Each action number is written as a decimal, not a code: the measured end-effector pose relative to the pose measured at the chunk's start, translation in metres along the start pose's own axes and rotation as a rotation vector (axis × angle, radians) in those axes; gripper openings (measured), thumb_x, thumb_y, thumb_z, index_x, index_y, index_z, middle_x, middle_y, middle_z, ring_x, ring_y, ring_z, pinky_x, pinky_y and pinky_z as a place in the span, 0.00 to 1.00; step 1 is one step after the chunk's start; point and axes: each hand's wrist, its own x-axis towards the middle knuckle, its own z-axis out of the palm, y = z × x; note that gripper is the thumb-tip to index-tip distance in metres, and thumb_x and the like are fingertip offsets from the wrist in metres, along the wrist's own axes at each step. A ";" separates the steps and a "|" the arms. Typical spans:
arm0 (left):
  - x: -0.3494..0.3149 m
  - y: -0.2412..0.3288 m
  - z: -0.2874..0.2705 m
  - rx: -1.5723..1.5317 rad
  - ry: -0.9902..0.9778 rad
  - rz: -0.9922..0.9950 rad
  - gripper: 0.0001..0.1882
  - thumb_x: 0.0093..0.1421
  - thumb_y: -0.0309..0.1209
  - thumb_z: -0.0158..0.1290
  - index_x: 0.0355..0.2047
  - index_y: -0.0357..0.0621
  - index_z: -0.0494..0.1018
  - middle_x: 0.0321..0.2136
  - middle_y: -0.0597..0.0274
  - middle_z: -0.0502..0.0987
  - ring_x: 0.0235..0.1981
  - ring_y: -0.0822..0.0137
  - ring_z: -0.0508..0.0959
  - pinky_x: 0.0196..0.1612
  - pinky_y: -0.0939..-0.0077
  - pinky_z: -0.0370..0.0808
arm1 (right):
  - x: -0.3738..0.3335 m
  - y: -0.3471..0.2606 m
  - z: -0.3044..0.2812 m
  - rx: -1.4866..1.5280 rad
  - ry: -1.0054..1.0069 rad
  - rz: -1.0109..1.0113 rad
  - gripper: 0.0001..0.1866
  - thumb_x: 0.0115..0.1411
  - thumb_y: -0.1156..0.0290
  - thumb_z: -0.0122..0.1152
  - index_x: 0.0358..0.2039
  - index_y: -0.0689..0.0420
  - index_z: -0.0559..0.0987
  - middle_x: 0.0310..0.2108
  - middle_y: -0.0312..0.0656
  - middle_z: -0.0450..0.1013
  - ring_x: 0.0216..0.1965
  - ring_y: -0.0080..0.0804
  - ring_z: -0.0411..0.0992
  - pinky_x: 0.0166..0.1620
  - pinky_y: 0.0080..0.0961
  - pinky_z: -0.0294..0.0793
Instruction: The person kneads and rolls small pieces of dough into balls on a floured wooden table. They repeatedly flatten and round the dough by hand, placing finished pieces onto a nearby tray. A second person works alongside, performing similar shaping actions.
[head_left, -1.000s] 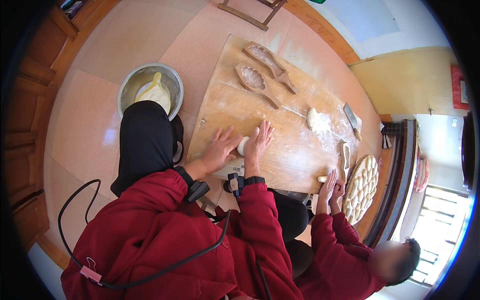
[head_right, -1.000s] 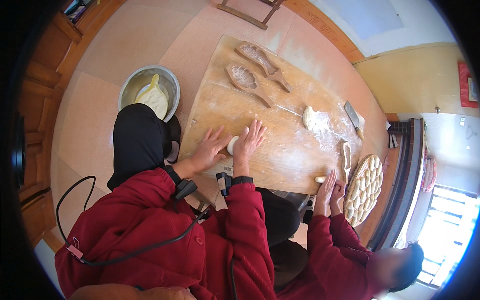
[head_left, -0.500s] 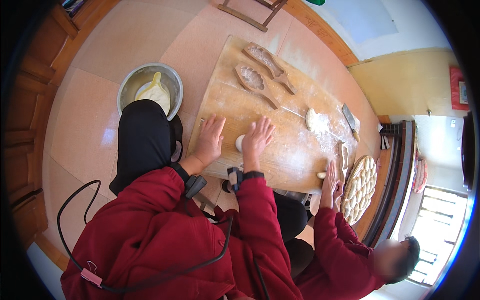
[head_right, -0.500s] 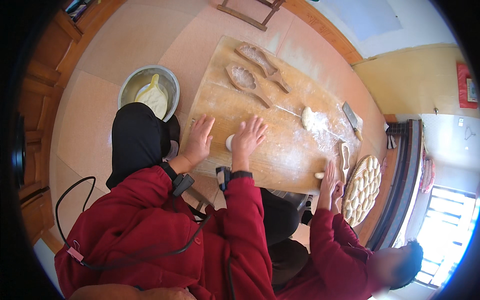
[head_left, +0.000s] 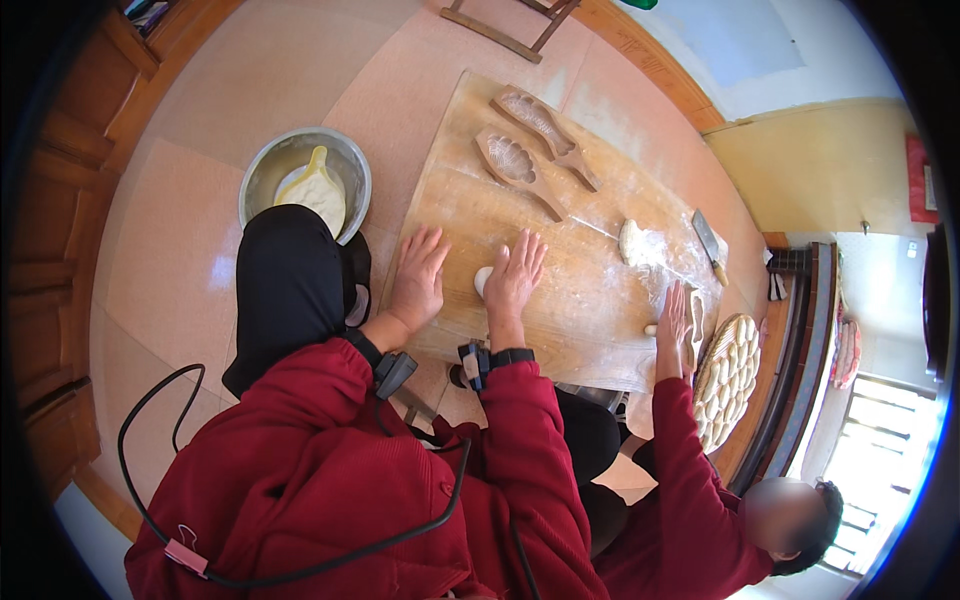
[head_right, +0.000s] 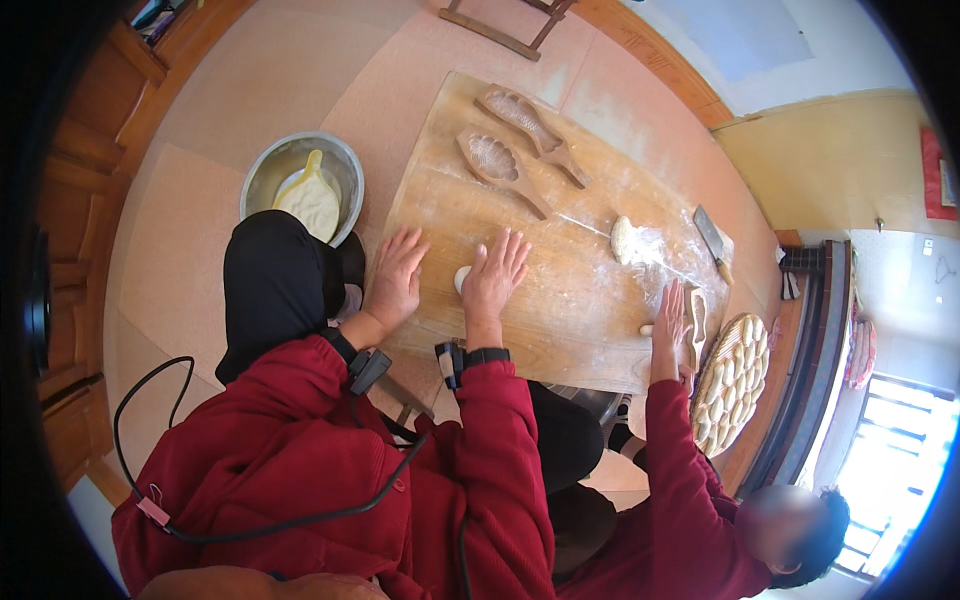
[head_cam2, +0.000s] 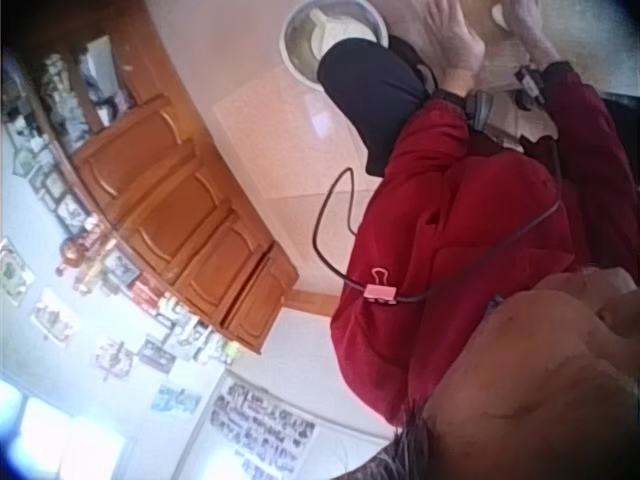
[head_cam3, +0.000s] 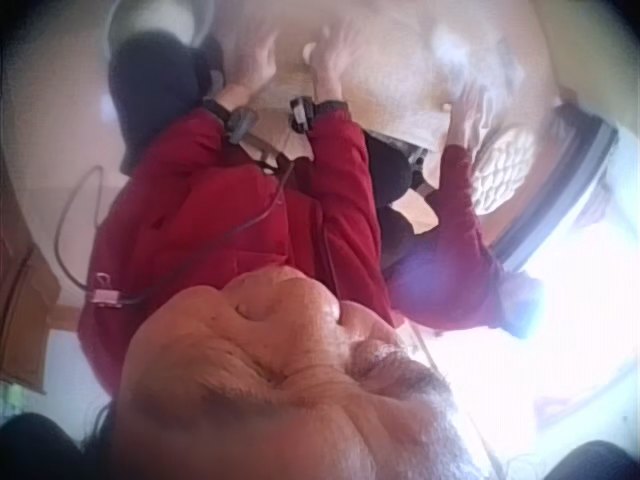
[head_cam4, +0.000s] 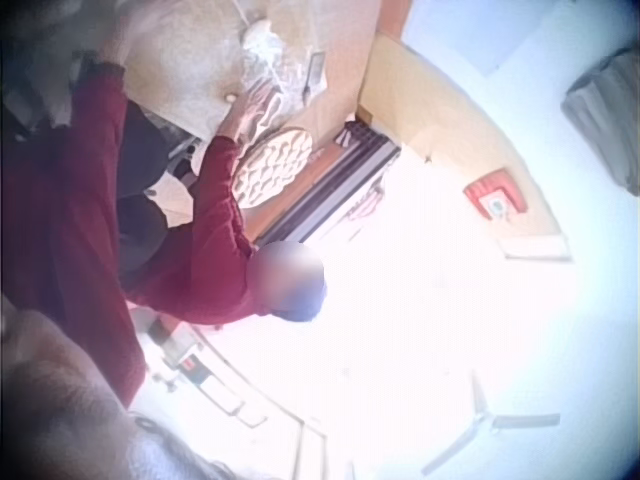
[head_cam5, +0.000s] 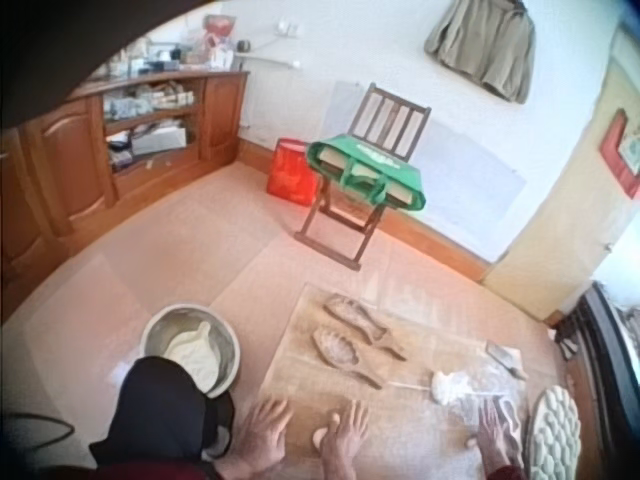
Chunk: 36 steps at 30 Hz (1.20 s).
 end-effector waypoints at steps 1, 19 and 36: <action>0.000 -0.001 0.000 -0.001 0.010 0.004 0.24 0.55 0.17 0.48 0.54 0.38 0.70 0.61 0.45 0.65 0.65 0.44 0.60 0.67 0.49 0.53 | -0.007 0.000 -0.002 -0.040 -0.009 -0.136 0.33 0.64 0.55 0.52 0.65 0.59 0.62 0.69 0.52 0.53 0.71 0.56 0.46 0.66 0.57 0.49; -0.004 0.018 -0.001 -0.299 0.048 0.026 0.21 0.54 0.14 0.50 0.49 0.40 0.74 0.56 0.46 0.71 0.59 0.46 0.69 0.61 0.61 0.67 | -0.041 -0.004 -0.041 2.158 -0.360 0.351 0.32 0.67 0.51 0.48 0.60 0.65 0.66 0.62 0.59 0.62 0.63 0.55 0.62 0.63 0.50 0.64; -0.012 0.037 0.006 -0.273 -0.330 0.001 0.31 0.50 0.26 0.62 0.56 0.39 0.68 0.50 0.47 0.73 0.50 0.46 0.73 0.54 0.61 0.70 | -0.066 0.012 -0.017 0.400 -0.064 -0.047 0.20 0.69 0.69 0.46 0.56 0.65 0.73 0.57 0.55 0.70 0.66 0.51 0.58 0.66 0.40 0.57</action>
